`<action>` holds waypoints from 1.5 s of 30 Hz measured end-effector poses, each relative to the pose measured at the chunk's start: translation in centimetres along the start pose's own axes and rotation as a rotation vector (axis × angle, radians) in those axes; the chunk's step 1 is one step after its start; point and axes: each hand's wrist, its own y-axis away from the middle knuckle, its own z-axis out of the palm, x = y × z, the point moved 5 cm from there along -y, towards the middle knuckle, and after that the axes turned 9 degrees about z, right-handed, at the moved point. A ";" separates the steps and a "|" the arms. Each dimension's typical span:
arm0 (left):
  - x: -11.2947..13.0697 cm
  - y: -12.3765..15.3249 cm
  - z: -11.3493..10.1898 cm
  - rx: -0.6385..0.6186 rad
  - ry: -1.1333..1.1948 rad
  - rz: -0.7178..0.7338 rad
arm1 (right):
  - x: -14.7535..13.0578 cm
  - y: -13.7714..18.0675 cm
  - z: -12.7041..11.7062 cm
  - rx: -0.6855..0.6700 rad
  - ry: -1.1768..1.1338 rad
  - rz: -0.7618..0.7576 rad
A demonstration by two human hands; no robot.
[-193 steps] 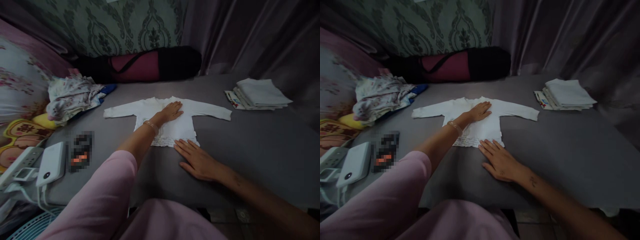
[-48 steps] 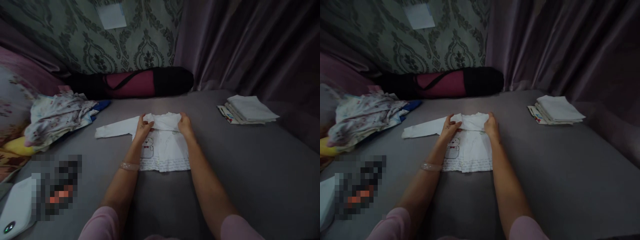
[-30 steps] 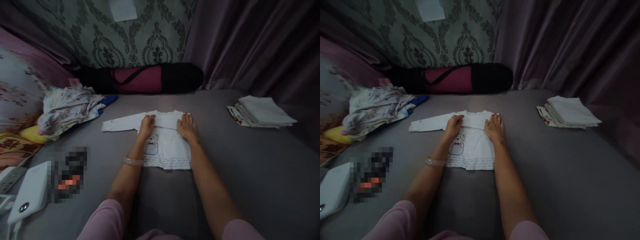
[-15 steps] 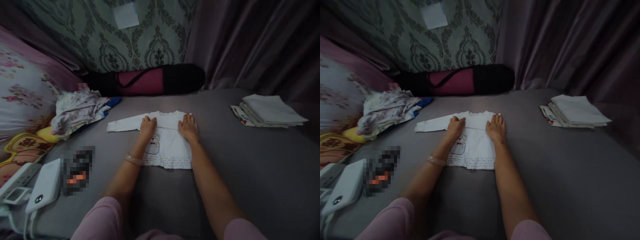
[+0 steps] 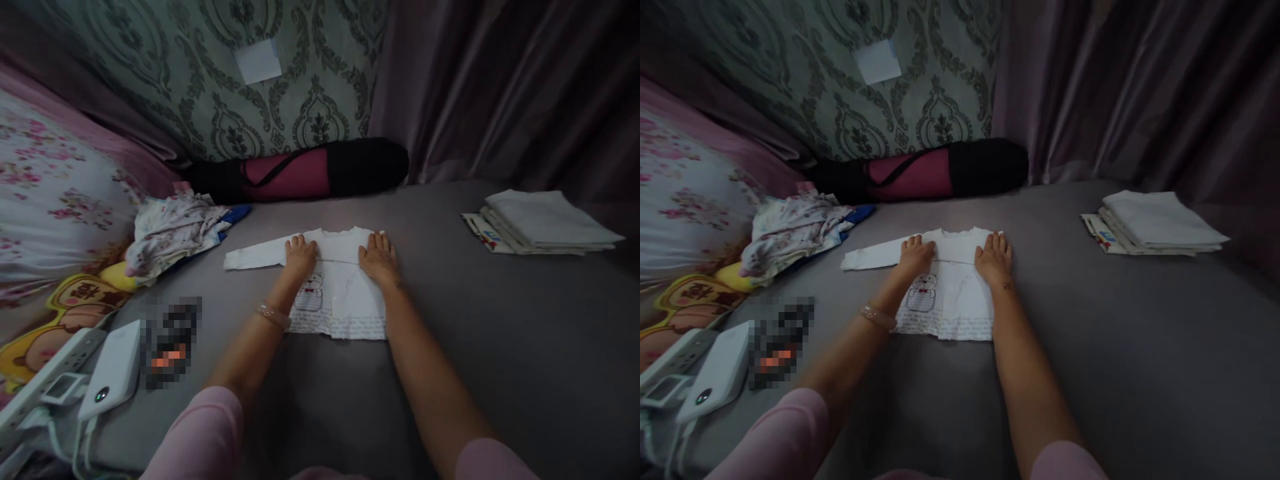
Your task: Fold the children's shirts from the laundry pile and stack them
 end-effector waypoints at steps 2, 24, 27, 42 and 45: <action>2.2 -0.9 -0.7 0.059 0.024 0.041 | -0.1 0.1 -0.1 0.006 0.001 0.002; 8.3 -2.2 2.5 0.001 0.385 0.178 | 0.1 0.3 -0.2 -0.006 0.016 0.004; 7.5 -1.8 2.7 0.047 0.349 0.157 | 0.0 0.3 -0.3 0.011 -0.001 0.006; 2.3 -0.4 3.5 0.118 0.352 0.072 | 0.1 -0.1 0.0 -0.078 0.039 0.045; 2.0 -0.4 3.7 0.121 0.365 0.050 | 0.1 -0.2 -0.5 -0.142 0.083 0.067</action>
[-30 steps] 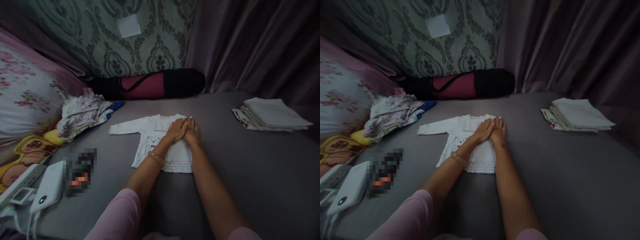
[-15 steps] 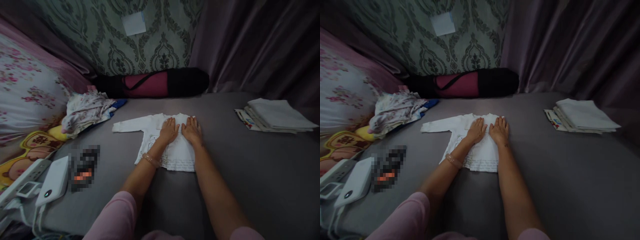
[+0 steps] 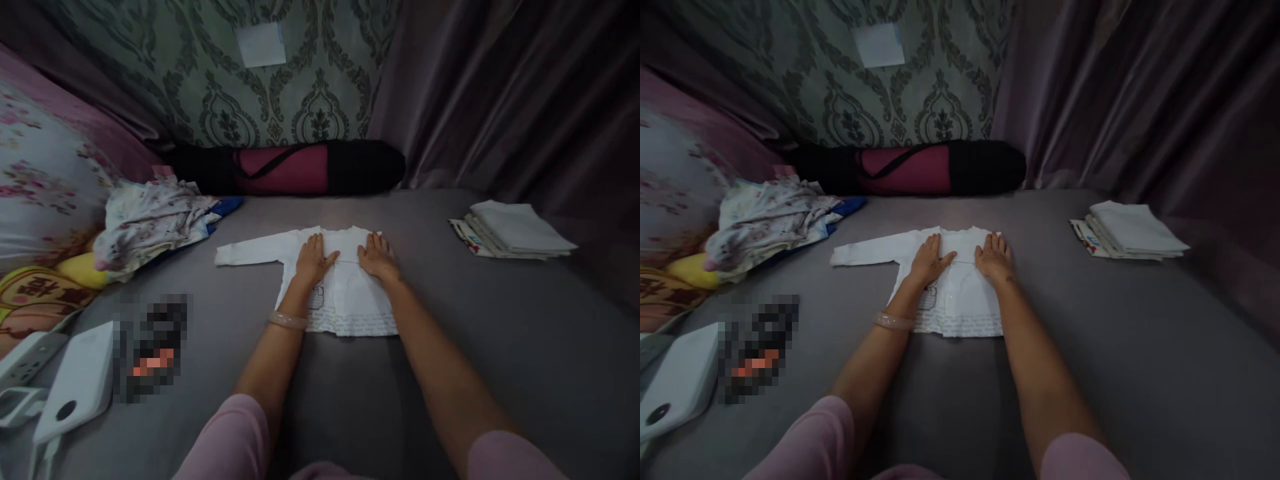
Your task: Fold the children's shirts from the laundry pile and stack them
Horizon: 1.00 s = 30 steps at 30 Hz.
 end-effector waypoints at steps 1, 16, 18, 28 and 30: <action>0.0 0.0 0.1 -0.008 -0.002 -0.004 | -0.1 0.0 -0.2 -0.016 0.026 0.010; 0.2 0.2 0.3 -0.017 -0.068 0.008 | -6.5 2.1 1.3 -0.021 -0.033 -0.367; 0.2 0.2 0.3 -0.030 -0.065 0.003 | -5.5 1.9 1.3 0.004 -0.011 -0.321; -0.2 0.2 0.4 -0.027 -0.049 -0.023 | -0.1 0.3 0.4 0.057 0.077 -0.093; -0.3 0.3 0.5 -0.029 -0.051 -0.030 | 0.8 0.0 0.5 0.074 0.063 -0.040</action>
